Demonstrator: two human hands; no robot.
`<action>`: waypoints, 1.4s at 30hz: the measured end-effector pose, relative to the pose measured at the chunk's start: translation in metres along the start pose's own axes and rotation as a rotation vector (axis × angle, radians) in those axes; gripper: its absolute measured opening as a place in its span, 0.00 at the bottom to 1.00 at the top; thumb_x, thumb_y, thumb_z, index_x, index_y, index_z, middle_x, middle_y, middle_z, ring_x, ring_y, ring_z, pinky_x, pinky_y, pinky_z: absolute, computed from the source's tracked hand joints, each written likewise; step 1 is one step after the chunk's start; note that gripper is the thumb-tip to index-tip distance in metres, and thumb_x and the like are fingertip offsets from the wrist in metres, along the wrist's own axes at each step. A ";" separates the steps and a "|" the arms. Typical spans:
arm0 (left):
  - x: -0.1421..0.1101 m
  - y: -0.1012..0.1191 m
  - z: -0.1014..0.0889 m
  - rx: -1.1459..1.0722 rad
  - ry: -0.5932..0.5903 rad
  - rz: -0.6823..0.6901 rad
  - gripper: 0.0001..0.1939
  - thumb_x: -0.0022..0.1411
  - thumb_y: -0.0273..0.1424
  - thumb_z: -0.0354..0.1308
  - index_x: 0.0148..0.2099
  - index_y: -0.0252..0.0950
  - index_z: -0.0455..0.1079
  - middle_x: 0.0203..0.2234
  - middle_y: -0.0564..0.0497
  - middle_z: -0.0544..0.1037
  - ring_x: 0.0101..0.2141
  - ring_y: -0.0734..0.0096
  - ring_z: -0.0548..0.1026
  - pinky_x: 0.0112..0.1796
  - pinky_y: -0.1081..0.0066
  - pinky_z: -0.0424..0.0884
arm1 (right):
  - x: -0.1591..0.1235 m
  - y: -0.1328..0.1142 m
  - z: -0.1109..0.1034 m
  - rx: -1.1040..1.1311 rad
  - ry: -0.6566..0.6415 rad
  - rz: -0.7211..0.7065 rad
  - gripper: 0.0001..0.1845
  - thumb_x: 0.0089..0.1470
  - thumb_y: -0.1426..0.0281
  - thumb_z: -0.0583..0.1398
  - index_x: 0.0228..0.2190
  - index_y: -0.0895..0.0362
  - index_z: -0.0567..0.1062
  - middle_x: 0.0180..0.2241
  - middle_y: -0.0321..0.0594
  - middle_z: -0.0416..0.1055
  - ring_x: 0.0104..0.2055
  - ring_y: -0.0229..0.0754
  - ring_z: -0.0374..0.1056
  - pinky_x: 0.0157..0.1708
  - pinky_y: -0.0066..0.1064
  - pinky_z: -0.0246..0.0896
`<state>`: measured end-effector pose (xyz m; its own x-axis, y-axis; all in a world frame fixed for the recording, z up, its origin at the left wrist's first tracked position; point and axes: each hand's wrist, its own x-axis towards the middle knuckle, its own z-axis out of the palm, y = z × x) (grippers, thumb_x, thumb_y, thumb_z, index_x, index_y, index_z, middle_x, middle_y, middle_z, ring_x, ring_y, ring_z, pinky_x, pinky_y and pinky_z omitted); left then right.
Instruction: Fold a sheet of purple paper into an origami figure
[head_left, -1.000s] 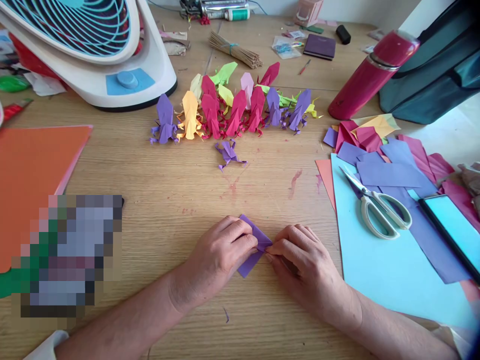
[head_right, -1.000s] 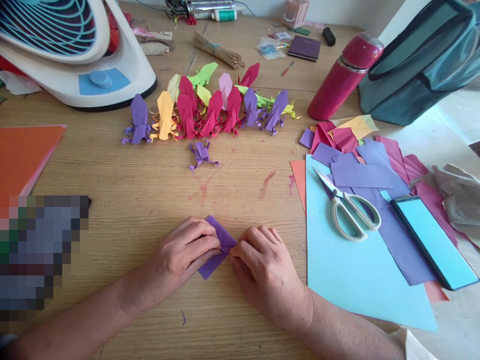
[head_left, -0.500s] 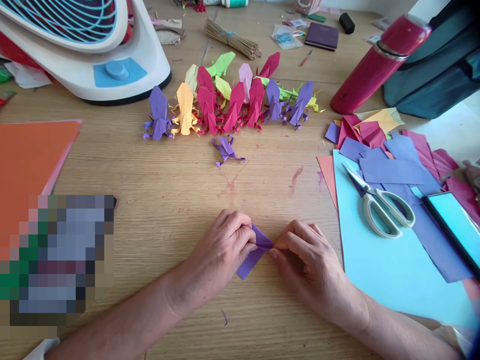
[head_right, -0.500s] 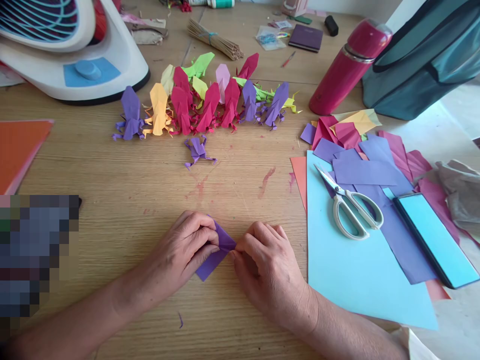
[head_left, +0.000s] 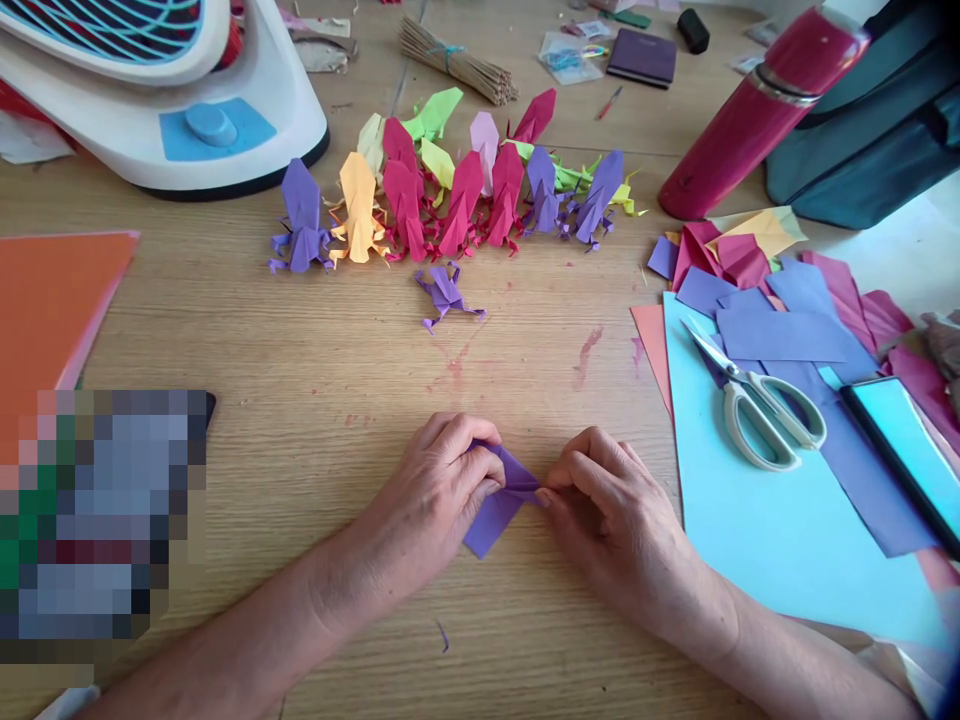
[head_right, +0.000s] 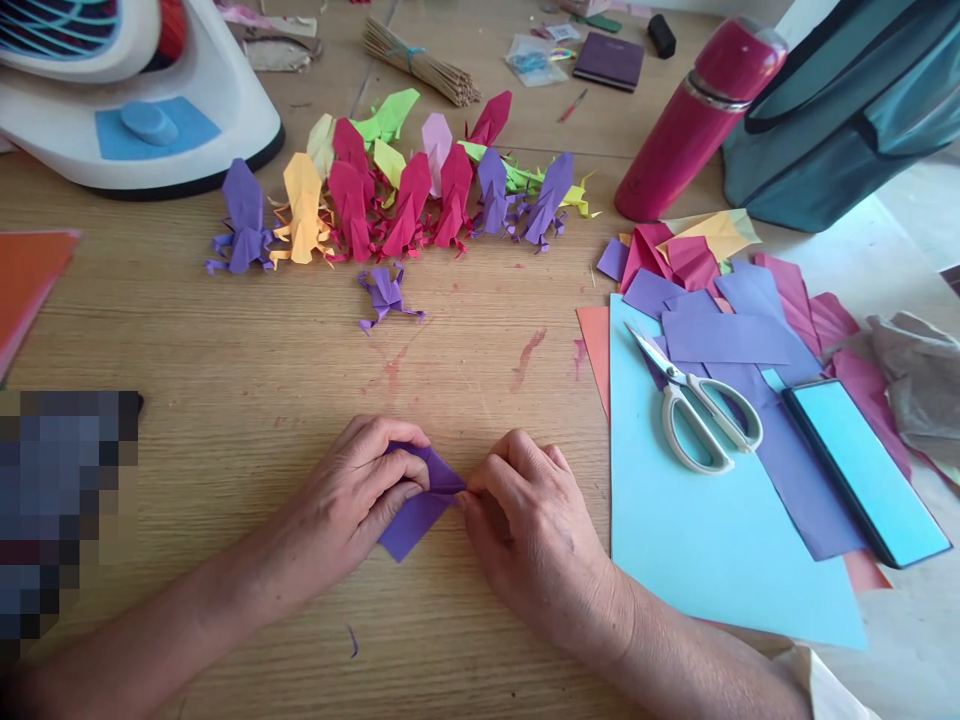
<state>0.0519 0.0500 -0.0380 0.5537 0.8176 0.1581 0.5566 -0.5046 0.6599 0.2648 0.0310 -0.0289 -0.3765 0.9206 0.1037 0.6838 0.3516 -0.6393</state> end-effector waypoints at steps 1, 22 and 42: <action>0.000 -0.001 -0.001 -0.005 -0.017 0.007 0.09 0.70 0.22 0.48 0.40 0.36 0.69 0.45 0.47 0.69 0.46 0.66 0.68 0.49 0.64 0.67 | 0.000 0.000 0.000 -0.004 -0.003 0.004 0.07 0.59 0.76 0.57 0.29 0.55 0.68 0.31 0.37 0.64 0.32 0.39 0.61 0.34 0.34 0.54; 0.005 0.004 0.003 -0.017 0.026 -0.088 0.06 0.66 0.23 0.55 0.35 0.35 0.69 0.41 0.48 0.70 0.42 0.66 0.68 0.46 0.63 0.65 | 0.002 0.000 0.000 -0.009 -0.017 0.022 0.09 0.57 0.80 0.58 0.28 0.57 0.66 0.31 0.36 0.62 0.32 0.38 0.59 0.34 0.33 0.55; 0.008 0.009 0.007 0.067 0.048 -0.117 0.07 0.64 0.23 0.55 0.32 0.36 0.65 0.40 0.47 0.70 0.42 0.62 0.68 0.46 0.59 0.66 | 0.004 0.002 0.001 0.005 -0.012 0.053 0.07 0.60 0.77 0.58 0.30 0.56 0.67 0.33 0.38 0.63 0.34 0.39 0.63 0.36 0.33 0.60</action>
<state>0.0655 0.0502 -0.0360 0.4535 0.8832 0.1194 0.6567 -0.4217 0.6252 0.2644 0.0349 -0.0305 -0.3473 0.9358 0.0599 0.7000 0.3013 -0.6475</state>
